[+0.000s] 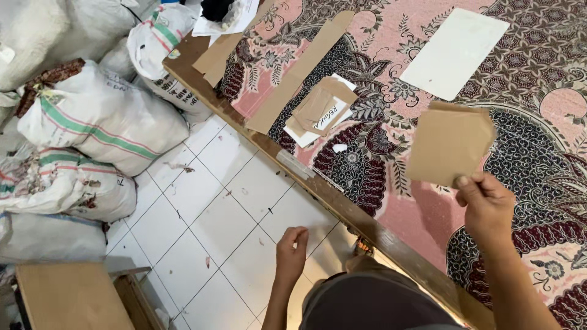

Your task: The person assembles small cardboard pieces on a patterned fabric-covered table. They position and align the pieces, then use a white rectangular template to mark or measure sections. The person handles the cardboard and template repeatedly, adjusting their placement throughout the clip.

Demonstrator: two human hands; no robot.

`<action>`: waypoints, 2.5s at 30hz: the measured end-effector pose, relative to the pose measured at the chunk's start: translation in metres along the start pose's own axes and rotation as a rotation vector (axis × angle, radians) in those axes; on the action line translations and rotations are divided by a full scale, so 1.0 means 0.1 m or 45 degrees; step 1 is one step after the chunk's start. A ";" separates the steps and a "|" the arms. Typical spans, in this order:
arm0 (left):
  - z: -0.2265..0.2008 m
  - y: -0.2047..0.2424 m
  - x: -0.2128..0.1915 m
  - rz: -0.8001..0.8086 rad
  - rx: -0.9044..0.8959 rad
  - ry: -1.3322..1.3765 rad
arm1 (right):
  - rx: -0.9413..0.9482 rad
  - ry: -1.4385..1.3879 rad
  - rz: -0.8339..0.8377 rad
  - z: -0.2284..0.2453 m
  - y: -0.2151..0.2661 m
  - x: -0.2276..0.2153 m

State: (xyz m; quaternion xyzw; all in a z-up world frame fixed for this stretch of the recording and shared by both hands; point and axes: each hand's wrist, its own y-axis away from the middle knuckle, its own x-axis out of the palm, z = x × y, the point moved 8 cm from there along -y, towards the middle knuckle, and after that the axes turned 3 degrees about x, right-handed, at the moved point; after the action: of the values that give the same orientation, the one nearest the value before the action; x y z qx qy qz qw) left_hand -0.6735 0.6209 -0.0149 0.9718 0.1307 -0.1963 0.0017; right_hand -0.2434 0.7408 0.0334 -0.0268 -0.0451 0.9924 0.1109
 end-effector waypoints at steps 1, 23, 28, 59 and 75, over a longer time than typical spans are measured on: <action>-0.01 -0.14 -0.03 0.005 0.003 -0.004 | -0.016 -0.091 -0.017 0.12 -0.02 0.00; -0.33 -3.49 0.61 0.941 0.269 0.340 | 0.475 -0.102 -0.187 -1.19 -0.41 2.68; -0.03 -4.67 0.14 0.705 0.049 0.117 | 0.825 -0.308 -0.522 -1.55 -0.17 2.74; 0.88 -4.87 0.86 0.748 0.488 -0.563 | 0.909 0.075 -0.314 -1.46 -1.10 3.79; 1.20 -4.90 0.94 0.898 0.084 -0.218 | 1.000 -0.304 -0.348 -1.51 -1.61 4.21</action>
State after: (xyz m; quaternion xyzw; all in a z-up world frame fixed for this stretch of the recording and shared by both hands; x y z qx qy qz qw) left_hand -0.7606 1.1117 -0.1382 0.9367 -0.2195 -0.2683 0.0488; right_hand -0.6086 1.0035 -0.1198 0.1387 0.3205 0.9066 0.2370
